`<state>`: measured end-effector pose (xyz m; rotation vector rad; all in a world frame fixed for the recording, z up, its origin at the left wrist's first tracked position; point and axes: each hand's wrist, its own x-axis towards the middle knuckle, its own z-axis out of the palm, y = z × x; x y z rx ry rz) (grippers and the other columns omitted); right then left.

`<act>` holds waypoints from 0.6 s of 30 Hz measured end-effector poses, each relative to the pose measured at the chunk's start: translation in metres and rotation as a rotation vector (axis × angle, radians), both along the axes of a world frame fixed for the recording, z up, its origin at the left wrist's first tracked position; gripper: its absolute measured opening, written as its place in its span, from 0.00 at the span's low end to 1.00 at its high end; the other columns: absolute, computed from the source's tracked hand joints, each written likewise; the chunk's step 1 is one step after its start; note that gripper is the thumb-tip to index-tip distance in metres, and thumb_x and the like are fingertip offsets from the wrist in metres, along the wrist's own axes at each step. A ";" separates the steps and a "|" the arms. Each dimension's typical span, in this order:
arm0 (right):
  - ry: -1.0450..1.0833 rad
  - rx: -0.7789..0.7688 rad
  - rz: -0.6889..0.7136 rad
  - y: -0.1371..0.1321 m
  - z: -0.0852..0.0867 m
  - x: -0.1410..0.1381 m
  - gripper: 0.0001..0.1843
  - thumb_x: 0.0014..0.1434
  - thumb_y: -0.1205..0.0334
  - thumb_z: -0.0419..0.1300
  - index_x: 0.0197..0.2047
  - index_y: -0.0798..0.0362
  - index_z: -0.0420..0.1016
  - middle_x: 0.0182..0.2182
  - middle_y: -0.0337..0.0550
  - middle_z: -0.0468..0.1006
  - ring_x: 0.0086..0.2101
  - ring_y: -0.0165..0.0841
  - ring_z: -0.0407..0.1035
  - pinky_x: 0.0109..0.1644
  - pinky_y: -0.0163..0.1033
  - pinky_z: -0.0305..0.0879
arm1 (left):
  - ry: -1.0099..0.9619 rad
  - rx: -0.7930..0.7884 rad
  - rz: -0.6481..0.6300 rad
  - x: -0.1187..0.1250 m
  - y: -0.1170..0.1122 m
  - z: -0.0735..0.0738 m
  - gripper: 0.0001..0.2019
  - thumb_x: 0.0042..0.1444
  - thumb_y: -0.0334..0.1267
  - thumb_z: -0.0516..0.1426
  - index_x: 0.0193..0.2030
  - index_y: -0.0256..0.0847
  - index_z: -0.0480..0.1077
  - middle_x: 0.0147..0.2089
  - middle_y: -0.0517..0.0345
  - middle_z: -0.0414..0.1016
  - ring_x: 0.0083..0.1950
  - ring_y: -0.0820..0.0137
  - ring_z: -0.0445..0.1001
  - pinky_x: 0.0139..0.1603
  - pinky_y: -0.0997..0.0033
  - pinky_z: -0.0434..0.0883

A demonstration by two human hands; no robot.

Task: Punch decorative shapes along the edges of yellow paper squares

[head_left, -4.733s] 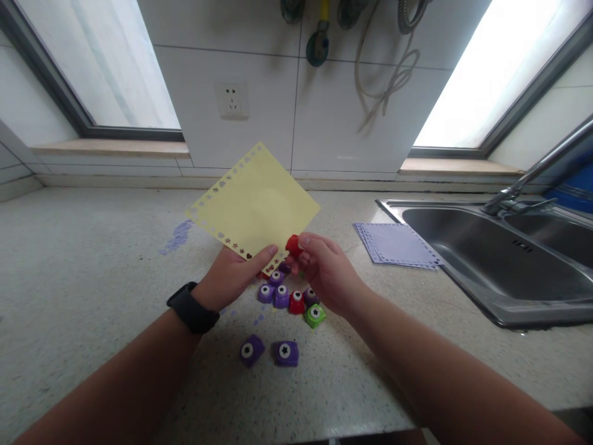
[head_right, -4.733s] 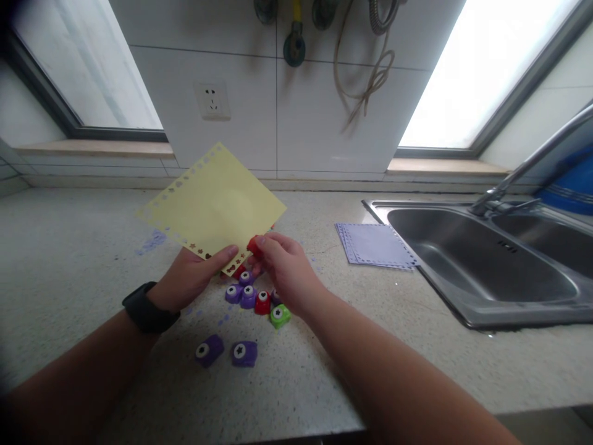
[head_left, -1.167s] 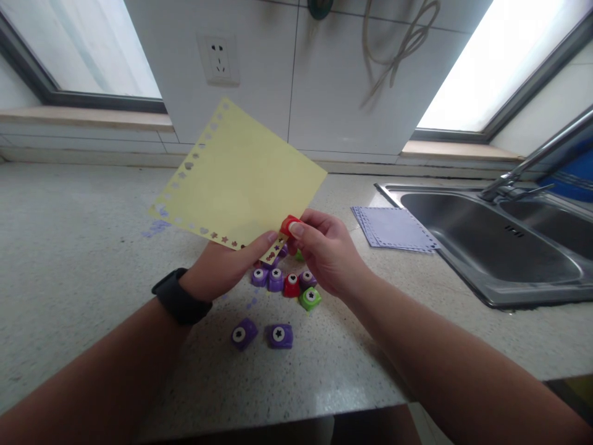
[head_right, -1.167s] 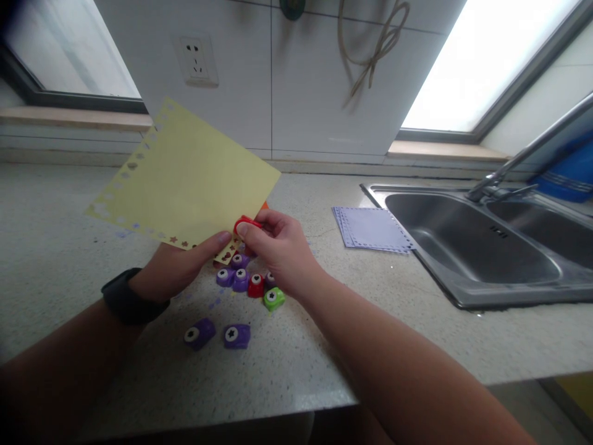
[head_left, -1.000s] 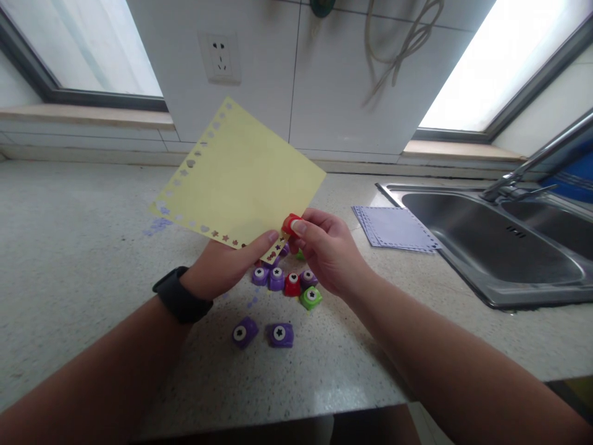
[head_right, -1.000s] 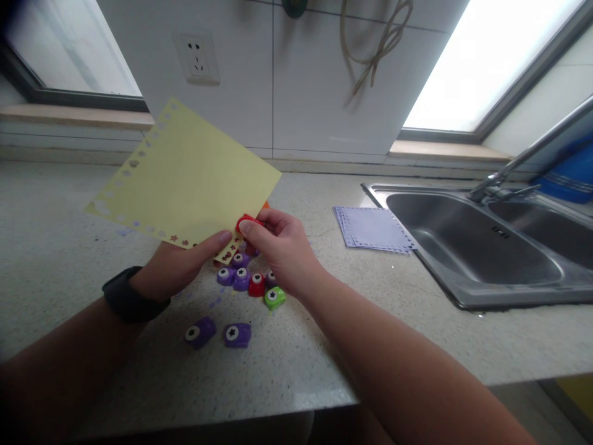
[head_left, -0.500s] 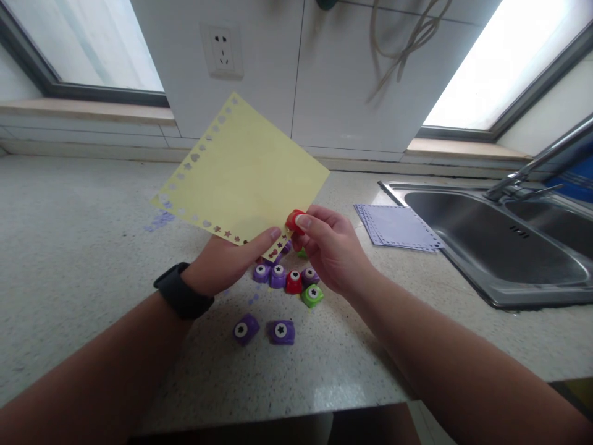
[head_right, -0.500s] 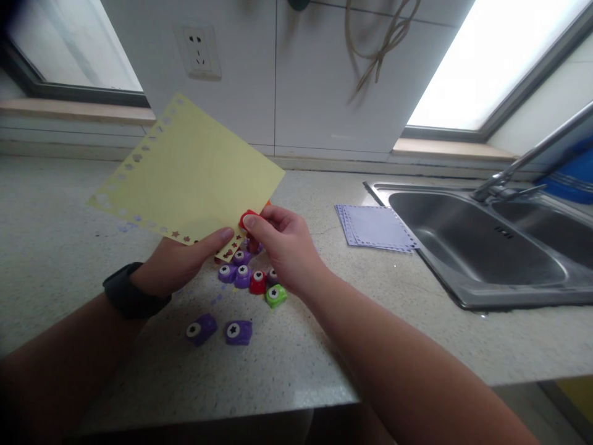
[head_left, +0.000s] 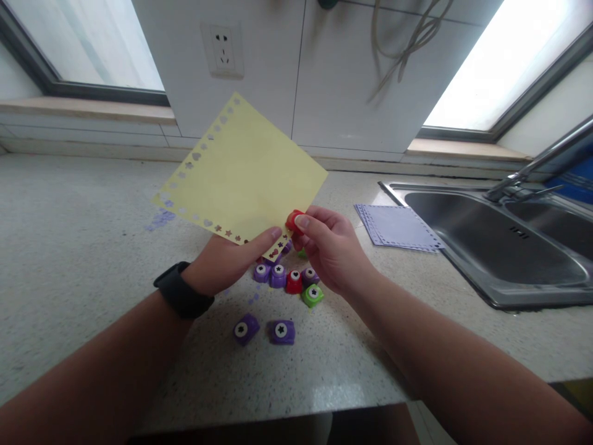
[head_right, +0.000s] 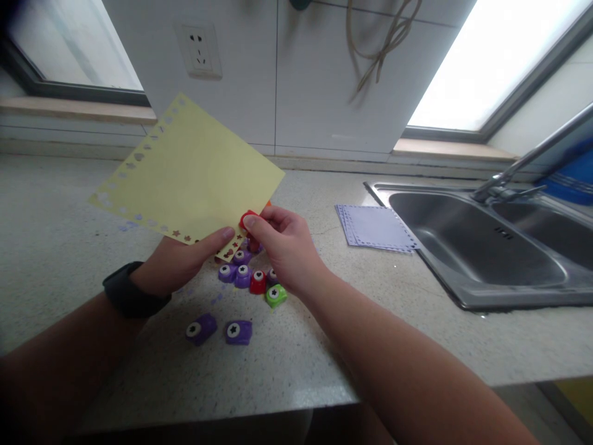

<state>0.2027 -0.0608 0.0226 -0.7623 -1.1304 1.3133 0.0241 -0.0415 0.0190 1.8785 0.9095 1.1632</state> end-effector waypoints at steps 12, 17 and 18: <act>-0.026 0.009 -0.002 -0.001 0.002 0.001 0.09 0.56 0.56 0.70 0.32 0.52 0.78 0.27 0.37 0.76 0.27 0.27 0.66 0.32 0.36 0.64 | 0.016 0.018 0.025 0.000 0.000 0.000 0.18 0.62 0.53 0.59 0.52 0.48 0.78 0.47 0.55 0.85 0.62 0.56 0.75 0.70 0.52 0.64; -0.022 0.016 -0.004 -0.002 0.002 0.001 0.09 0.55 0.56 0.71 0.33 0.52 0.78 0.28 0.37 0.77 0.26 0.27 0.66 0.32 0.36 0.64 | 0.026 0.028 0.031 0.000 0.001 -0.002 0.19 0.62 0.55 0.59 0.54 0.48 0.78 0.48 0.55 0.85 0.62 0.56 0.75 0.69 0.53 0.66; -0.018 0.018 -0.001 -0.002 0.002 0.001 0.09 0.55 0.56 0.71 0.33 0.52 0.79 0.28 0.37 0.77 0.26 0.27 0.66 0.32 0.36 0.64 | 0.026 0.028 0.029 0.000 0.002 -0.002 0.19 0.62 0.55 0.59 0.54 0.48 0.78 0.49 0.55 0.85 0.62 0.57 0.75 0.69 0.53 0.66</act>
